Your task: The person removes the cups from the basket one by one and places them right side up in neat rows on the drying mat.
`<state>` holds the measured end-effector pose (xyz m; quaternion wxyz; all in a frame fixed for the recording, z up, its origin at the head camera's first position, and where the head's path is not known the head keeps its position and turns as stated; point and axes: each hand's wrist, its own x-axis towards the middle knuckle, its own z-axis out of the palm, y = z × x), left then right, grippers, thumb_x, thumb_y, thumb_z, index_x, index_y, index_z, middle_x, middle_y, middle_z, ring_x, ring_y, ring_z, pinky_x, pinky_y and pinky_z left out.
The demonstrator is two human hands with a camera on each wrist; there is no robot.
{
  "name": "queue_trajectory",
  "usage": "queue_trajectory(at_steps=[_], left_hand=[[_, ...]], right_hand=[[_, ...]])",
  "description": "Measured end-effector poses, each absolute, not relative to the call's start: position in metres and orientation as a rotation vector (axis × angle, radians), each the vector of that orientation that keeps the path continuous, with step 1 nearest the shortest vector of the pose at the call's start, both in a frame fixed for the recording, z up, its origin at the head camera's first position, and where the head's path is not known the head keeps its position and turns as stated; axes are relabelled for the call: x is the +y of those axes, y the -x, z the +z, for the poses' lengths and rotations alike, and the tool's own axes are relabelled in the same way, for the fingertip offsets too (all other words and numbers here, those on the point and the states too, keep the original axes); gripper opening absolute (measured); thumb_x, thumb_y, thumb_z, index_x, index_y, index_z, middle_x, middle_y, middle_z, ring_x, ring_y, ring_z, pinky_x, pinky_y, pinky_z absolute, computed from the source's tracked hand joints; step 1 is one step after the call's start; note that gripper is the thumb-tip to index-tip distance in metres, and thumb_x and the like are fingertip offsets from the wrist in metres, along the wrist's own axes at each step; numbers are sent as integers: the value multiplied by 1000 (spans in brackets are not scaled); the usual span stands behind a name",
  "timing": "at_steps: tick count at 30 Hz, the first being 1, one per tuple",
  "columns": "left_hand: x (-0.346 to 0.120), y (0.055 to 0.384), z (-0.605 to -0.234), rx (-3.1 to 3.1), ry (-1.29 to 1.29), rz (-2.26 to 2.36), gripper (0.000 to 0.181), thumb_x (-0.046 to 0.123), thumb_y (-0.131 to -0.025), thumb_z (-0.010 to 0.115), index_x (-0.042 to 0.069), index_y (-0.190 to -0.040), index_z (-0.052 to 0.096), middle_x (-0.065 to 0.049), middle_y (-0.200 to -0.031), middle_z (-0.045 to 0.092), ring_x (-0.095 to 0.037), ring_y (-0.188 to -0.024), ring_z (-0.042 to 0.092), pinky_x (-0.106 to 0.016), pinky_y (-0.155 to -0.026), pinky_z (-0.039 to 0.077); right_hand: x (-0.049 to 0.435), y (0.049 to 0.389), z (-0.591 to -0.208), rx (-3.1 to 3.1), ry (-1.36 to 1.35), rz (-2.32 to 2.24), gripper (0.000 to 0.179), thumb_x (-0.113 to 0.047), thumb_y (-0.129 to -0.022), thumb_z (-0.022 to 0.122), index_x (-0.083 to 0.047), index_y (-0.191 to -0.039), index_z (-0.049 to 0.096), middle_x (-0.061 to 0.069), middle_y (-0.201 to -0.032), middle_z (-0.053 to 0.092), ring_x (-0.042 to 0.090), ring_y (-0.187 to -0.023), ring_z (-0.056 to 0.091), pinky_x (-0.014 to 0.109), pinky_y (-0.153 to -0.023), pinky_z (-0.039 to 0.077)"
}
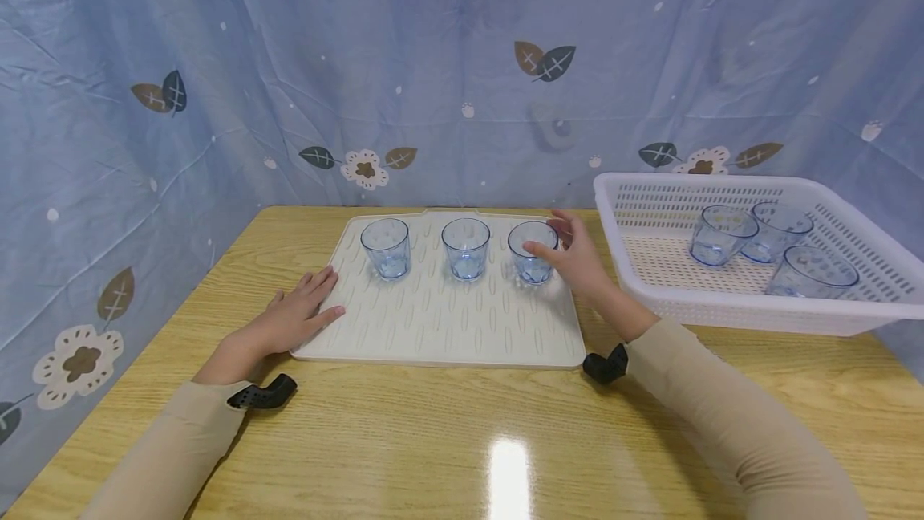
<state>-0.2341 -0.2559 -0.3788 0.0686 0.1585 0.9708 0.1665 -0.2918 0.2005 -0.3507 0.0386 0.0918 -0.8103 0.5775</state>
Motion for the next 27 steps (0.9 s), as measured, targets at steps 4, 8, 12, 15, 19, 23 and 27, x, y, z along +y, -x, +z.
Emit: queue_trajectory(at_steps=[4,8,12,15,19,23,27], left_hand=[[-256,235,-380,2923,-478,497,78,49,-109,44,0,-163,17,-19,-170,7,-50,-152,2,-81,-108,3],[-257,236,-380,2926,-481,497,79,50,-109,44,0,-163,17,-19,-170,7,-50,-152,2,-81,-108,3],[-257,236,-380,2927,-481,501,79,50,-109,44,0,-163,17,-19,-170,7,-49,-152,2,-80,-108,3],[-257,236,-380,2926,-480,501,79,51,-109,44,0,-163,17,-19,-170,7,-49,-152,2,-81,-108,3],[-257,236,-381,2925,-482,502,79,51,-109,44,0,-163,17,-19,-170,8,-49,-152,2,-81,-108,3],[-258,235,-382,2924,-483,504,79,52,-109,43,0,-164,17,-19,-170,8,-49,-152,2,-81,-108,3],[-258,236,-380,2918,-483,505,80,53,-108,42,1,-164,16,-19,-170,7,-49,-152,1,-80,-109,1]], right_hand=[[200,291,-350,-2465,-290,1751,80,-17,-100,70,2,-160,22,28,-158,34,41,-150,26,49,-123,15],[200,289,-347,-2426,-293,1723,75,-23,-103,67,3,-159,25,26,-159,34,38,-151,25,48,-123,15],[197,286,-342,-2368,-294,1715,69,-25,-104,65,4,-157,29,24,-157,38,34,-152,26,45,-124,15],[196,283,-339,-2340,-310,1715,66,-22,-105,63,4,-156,30,25,-156,39,34,-151,28,44,-124,16],[194,278,-336,-2329,-377,1728,64,-18,-106,62,5,-156,30,26,-156,38,35,-151,28,45,-123,16],[193,271,-333,-2324,-504,1691,59,-13,-106,60,7,-154,33,26,-154,40,36,-150,29,45,-123,18],[194,263,-327,-2319,-627,1589,53,-11,-106,58,8,-151,37,26,-152,43,36,-149,32,34,-122,21]])
